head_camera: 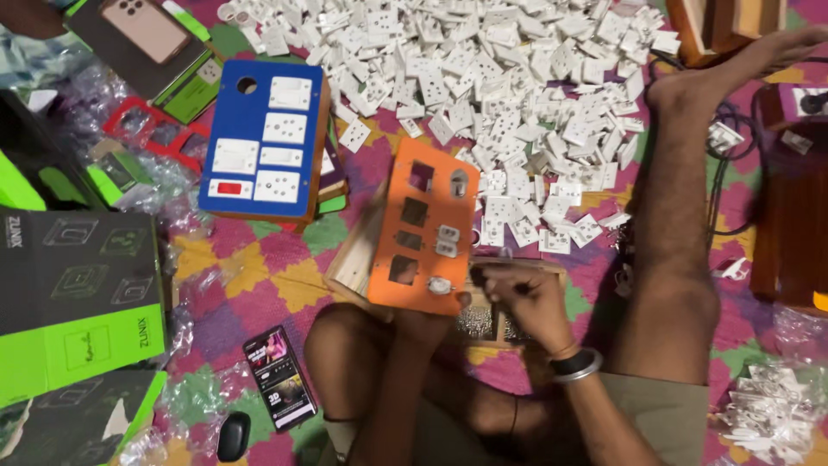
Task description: The person sits on the floor and assembles white electrical switches onto an orange plastic display board. They pick up switches from a pile and insert them into designated slots on the board, occasionally using a small tool to secure them.
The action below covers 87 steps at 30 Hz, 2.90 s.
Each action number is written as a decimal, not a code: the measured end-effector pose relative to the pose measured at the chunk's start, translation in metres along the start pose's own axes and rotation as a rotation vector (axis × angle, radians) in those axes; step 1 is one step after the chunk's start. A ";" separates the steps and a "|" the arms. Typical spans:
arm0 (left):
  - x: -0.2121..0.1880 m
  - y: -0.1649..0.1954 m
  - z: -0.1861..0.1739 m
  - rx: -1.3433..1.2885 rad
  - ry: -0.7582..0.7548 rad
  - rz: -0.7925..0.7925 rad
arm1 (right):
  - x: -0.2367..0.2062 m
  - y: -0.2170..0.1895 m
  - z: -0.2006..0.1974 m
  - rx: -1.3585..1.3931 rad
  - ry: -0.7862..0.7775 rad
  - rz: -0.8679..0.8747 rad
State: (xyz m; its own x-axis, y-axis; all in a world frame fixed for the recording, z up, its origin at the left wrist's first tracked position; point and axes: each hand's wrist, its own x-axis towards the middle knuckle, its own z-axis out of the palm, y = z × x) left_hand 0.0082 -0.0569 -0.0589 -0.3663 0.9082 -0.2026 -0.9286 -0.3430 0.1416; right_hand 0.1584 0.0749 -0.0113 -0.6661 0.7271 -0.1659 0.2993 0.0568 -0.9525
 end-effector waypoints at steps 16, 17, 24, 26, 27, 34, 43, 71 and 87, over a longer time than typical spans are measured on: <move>-0.005 -0.013 0.022 0.019 -0.064 -0.083 | 0.010 -0.023 0.008 0.669 0.045 0.333; -0.005 -0.012 0.022 0.015 -0.066 -0.085 | 0.010 -0.025 0.010 0.686 0.046 0.353; -0.004 -0.014 0.024 0.004 -0.074 -0.077 | 0.007 -0.038 0.019 0.790 0.044 0.411; -0.005 -0.014 0.025 -0.005 -0.076 -0.074 | 0.007 -0.040 0.021 0.781 0.059 0.397; -0.005 -0.014 0.025 -0.007 -0.078 -0.071 | 0.007 -0.041 0.023 0.780 0.072 0.383; -0.005 -0.018 0.021 -0.063 -0.041 -0.042 | 0.001 -0.043 0.043 0.648 0.240 0.253; -0.004 -0.010 0.017 -0.159 -0.074 -0.009 | -0.013 -0.029 0.048 0.687 0.201 0.133; 0.004 -0.001 -0.009 -0.132 -0.014 0.090 | -0.013 0.037 0.078 -0.985 -0.073 -0.271; -0.008 -0.026 0.021 0.143 -0.024 -0.106 | 0.028 -0.052 -0.026 0.156 0.056 -0.067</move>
State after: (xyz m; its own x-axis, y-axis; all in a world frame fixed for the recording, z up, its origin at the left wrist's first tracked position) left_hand 0.0368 -0.0503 -0.0402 -0.2641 0.9434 -0.2005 -0.9433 -0.2093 0.2575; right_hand 0.1422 0.1101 0.0399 -0.6406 0.7626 -0.0905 0.1428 0.0025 -0.9897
